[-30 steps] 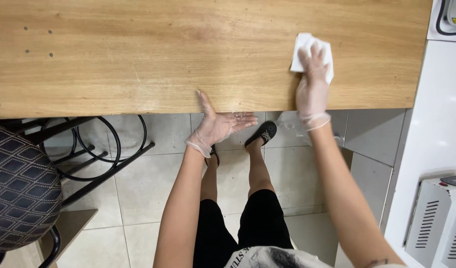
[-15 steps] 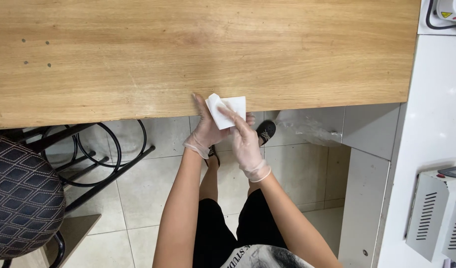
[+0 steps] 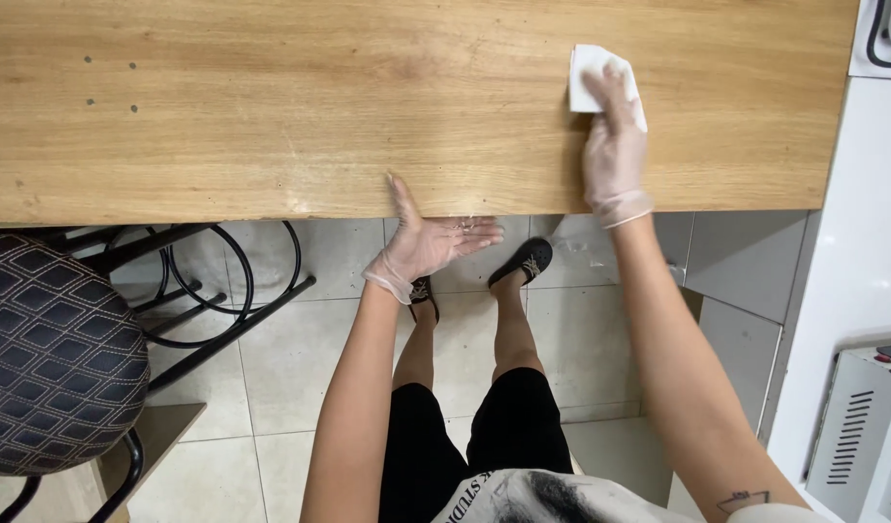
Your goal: Cleaning and tidying up a workshop area by wiping a desk and arranging stools.
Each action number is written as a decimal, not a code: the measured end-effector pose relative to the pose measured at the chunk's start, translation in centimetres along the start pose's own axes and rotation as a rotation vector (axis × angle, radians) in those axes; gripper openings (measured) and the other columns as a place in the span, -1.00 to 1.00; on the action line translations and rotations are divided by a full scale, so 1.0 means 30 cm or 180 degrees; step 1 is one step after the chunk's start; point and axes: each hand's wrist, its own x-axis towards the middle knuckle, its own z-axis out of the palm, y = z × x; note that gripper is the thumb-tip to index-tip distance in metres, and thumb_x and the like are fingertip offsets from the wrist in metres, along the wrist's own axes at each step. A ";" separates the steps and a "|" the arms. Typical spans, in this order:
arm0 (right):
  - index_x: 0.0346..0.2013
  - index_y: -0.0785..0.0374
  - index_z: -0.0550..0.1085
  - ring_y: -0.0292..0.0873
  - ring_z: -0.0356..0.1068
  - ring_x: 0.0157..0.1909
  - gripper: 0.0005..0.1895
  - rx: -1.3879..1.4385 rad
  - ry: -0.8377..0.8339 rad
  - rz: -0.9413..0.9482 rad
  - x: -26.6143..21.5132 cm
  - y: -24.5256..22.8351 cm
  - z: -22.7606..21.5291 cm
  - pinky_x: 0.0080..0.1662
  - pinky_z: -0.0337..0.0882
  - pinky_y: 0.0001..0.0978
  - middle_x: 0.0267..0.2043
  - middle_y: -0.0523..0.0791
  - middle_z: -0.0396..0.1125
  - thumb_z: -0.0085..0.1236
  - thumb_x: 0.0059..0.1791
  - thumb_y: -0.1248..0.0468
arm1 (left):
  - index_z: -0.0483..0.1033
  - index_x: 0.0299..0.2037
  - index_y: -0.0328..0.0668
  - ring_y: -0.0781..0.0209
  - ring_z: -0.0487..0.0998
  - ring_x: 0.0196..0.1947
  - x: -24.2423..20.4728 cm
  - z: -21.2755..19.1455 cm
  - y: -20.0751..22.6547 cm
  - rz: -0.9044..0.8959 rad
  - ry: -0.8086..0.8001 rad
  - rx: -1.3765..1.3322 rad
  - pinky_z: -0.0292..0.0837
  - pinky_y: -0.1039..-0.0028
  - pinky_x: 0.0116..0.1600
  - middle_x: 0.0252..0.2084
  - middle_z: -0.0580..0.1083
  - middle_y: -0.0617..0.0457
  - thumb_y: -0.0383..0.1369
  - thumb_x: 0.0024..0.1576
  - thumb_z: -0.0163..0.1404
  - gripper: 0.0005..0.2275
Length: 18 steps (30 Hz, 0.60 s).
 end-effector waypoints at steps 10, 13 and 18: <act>0.27 0.21 0.45 0.05 0.08 0.56 -0.51 -0.0590 -0.1129 -0.0747 -0.371 -0.225 0.296 0.55 -0.14 -0.06 0.46 0.06 0.19 -0.16 0.09 0.55 | -0.04 0.47 -0.31 -0.22 0.34 0.36 -0.052 0.019 0.060 -0.0021 0.0341 0.0186 0.34 0.05 0.41 0.36 0.25 -0.35 0.59 -0.30 -0.46 0.24; 0.25 0.24 0.44 0.06 0.12 0.52 -0.47 -0.0505 -0.1490 -0.0830 -0.453 -0.251 0.304 0.51 0.01 -0.03 0.43 0.07 0.23 -0.12 0.01 0.60 | -0.03 0.47 -0.35 -0.29 0.26 0.39 -0.054 -0.077 0.014 0.0146 0.0398 0.0214 0.30 -0.05 0.41 0.41 0.18 -0.36 0.59 -0.20 -0.44 0.21; 0.25 0.24 0.44 0.09 0.18 0.52 -0.34 0.0270 -0.1632 -0.0467 -0.509 -0.258 0.241 0.52 0.10 -0.05 0.39 0.01 0.31 -0.29 -0.06 0.69 | 0.05 0.46 -0.61 -0.46 0.25 0.38 -0.055 -0.105 -0.002 0.0217 -0.0585 -0.0047 0.26 -0.14 0.46 0.37 0.16 -0.58 0.62 -0.01 -0.51 0.23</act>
